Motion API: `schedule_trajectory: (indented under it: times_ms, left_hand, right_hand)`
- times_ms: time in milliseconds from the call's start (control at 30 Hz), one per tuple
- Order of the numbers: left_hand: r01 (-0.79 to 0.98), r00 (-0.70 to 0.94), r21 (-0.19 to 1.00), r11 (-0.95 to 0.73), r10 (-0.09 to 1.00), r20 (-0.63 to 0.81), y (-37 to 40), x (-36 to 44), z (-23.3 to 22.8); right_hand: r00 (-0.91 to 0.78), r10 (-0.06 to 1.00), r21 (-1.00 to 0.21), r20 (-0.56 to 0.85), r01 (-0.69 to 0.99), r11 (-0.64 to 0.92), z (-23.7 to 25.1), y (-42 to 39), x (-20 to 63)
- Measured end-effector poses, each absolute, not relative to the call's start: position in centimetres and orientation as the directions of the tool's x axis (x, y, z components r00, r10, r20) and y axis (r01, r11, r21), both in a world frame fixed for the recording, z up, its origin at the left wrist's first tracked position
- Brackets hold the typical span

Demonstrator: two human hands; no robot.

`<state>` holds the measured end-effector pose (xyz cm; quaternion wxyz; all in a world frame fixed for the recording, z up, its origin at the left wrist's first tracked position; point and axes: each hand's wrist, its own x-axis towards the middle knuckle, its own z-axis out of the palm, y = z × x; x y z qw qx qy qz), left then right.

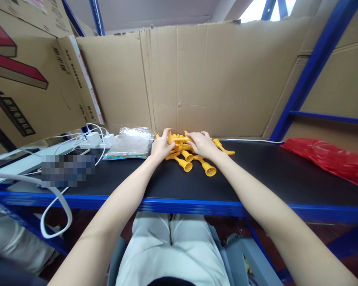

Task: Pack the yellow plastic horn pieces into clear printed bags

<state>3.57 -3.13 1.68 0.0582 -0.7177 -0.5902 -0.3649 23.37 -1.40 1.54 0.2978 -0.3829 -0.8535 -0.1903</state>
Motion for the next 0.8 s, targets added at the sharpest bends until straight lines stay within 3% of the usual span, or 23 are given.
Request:
schedule_trajectory:
  times_ms: [267, 600, 800]
  left_hand:
    - [0.893, 0.031, 0.346, -0.287, 0.808, 0.589, -3.13, 3.69, 1.66]
    - [0.887, 0.036, 0.355, -0.295, 0.811, 0.584, -3.23, 3.66, 1.74]
    - [0.885, 0.036, 0.36, -0.295, 0.814, 0.58, -3.29, 3.75, 1.77]
  right_hand:
    - [-0.537, 0.508, 0.124, 0.674, 0.759, 0.639, 1.76, -1.5, 23.55]
    - [-0.523, 0.562, 0.089, 0.641, 0.778, 0.623, 1.44, -1.33, 23.26]
    - [-0.543, 0.542, 0.118, 0.641, 0.768, 0.63, 1.69, -1.53, 23.46]
